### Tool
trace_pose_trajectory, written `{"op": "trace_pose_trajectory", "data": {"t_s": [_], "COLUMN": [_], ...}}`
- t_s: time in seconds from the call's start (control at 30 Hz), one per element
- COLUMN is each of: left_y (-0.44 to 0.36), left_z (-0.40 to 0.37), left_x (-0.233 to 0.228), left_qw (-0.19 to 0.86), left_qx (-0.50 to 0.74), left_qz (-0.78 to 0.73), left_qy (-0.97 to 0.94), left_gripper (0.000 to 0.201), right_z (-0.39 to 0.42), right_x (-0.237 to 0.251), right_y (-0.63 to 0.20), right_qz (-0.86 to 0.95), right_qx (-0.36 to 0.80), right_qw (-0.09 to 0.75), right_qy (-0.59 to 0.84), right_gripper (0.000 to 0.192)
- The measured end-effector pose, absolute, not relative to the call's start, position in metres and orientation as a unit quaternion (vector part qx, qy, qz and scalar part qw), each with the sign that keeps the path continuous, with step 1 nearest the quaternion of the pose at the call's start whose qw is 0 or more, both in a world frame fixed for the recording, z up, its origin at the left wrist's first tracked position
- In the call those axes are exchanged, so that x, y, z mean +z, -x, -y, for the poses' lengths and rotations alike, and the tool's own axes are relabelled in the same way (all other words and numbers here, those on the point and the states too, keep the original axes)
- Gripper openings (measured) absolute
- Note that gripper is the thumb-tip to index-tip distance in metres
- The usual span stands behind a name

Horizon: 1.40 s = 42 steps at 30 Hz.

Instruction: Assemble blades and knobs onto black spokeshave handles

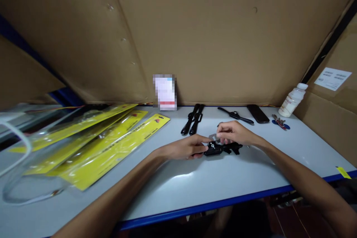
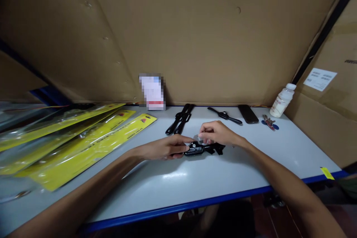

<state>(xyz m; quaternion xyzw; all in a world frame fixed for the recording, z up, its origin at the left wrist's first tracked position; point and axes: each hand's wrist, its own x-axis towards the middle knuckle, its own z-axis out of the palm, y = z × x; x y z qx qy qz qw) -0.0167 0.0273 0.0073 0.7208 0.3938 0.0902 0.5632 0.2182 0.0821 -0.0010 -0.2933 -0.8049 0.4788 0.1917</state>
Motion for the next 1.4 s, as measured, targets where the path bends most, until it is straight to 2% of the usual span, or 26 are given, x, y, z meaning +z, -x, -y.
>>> {"op": "trace_pose_trajectory", "data": {"t_s": [0.17, 0.33, 0.53, 0.67, 0.73, 0.93, 1.23, 1.4], "left_y": [0.017, 0.016, 0.018, 0.018, 0.018, 0.018, 0.021, 0.019], "left_z": [-0.029, -0.029, -0.03, -0.031, -0.032, -0.032, -0.034, -0.03], "left_x": [0.001, 0.003, 0.001, -0.002, -0.003, -0.006, -0.011, -0.003], "left_qw": [0.571, 0.57, 0.566, 0.573, 0.578, 0.598, 0.59, 0.588], "left_qx": [0.107, 0.113, 0.109, 0.118, 0.122, 0.121, 0.115, 0.12], "left_qz": [-0.379, -0.387, -0.388, -0.382, -0.387, -0.395, -0.401, -0.383], "left_qy": [-0.721, -0.716, -0.719, -0.715, -0.709, -0.687, -0.691, -0.703], "left_gripper": [0.041, 0.04, 0.038, 0.036, 0.033, 0.033, 0.027, 0.024], "right_z": [-0.088, -0.086, -0.086, -0.077, -0.07, -0.063, -0.066, -0.062], "right_x": [-0.002, 0.0, 0.0, 0.006, 0.012, 0.017, 0.013, 0.016], "right_y": [-0.223, -0.225, -0.223, -0.217, -0.214, -0.212, -0.211, -0.211], "right_qz": [0.837, 0.819, 0.832, 0.874, 0.887, 0.92, 0.919, 0.924], "right_qx": [0.462, 0.507, 0.472, 0.317, 0.287, 0.277, 0.295, 0.281], "right_qw": [0.131, 0.041, 0.067, 0.22, 0.256, 0.194, 0.173, 0.176], "right_qy": [0.263, 0.266, 0.282, 0.294, 0.257, 0.199, 0.198, 0.188], "right_gripper": [0.029, 0.032, 0.033, 0.016, 0.015, 0.02, 0.023, 0.018]}}
